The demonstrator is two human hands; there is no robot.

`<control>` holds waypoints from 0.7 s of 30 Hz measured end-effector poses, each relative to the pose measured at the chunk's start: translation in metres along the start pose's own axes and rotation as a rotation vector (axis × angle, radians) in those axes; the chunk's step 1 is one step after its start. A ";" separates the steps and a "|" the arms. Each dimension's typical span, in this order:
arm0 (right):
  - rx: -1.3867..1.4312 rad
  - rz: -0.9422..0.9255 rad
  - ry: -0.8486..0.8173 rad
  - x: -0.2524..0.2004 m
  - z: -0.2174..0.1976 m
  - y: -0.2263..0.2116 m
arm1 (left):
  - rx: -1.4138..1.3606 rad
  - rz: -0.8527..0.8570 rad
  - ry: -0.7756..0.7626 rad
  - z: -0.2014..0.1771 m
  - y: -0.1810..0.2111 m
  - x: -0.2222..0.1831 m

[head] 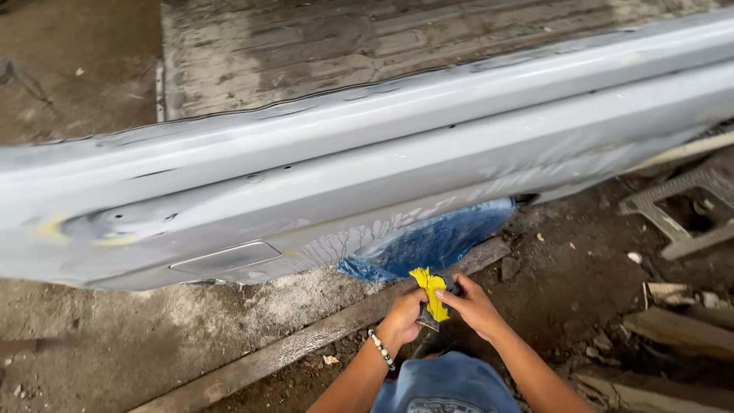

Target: The person scrubs the exterior surface of a detached car door using a yellow sponge and a grey sanding block. They repeatedly dip the sponge into a bucket of water to wet it and continue scrubbing various sections of the door, including the handle area and the lower edge.

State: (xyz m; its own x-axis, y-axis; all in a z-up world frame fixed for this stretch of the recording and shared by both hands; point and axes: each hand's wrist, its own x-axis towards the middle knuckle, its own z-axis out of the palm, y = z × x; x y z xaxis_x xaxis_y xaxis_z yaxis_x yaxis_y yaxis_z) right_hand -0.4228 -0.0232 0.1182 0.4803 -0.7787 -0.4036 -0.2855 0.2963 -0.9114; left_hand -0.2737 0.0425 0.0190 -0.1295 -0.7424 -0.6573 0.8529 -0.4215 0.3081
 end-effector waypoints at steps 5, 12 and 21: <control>0.199 0.030 0.049 -0.015 -0.017 0.012 | 0.152 -0.079 0.040 0.021 -0.007 -0.006; 0.120 -0.047 0.111 -0.014 -0.095 0.024 | 0.208 -0.114 -0.123 0.072 -0.039 0.046; 0.292 -0.118 0.300 -0.021 -0.273 0.029 | 0.288 -0.185 -0.307 0.216 -0.103 0.150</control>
State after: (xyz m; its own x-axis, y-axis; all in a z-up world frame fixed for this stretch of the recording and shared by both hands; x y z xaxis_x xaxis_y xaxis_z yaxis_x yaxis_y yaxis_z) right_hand -0.6678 -0.1490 0.1220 0.2215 -0.9300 -0.2932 0.0245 0.3059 -0.9517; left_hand -0.4903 -0.1374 0.0372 -0.4473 -0.7424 -0.4987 0.6317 -0.6570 0.4115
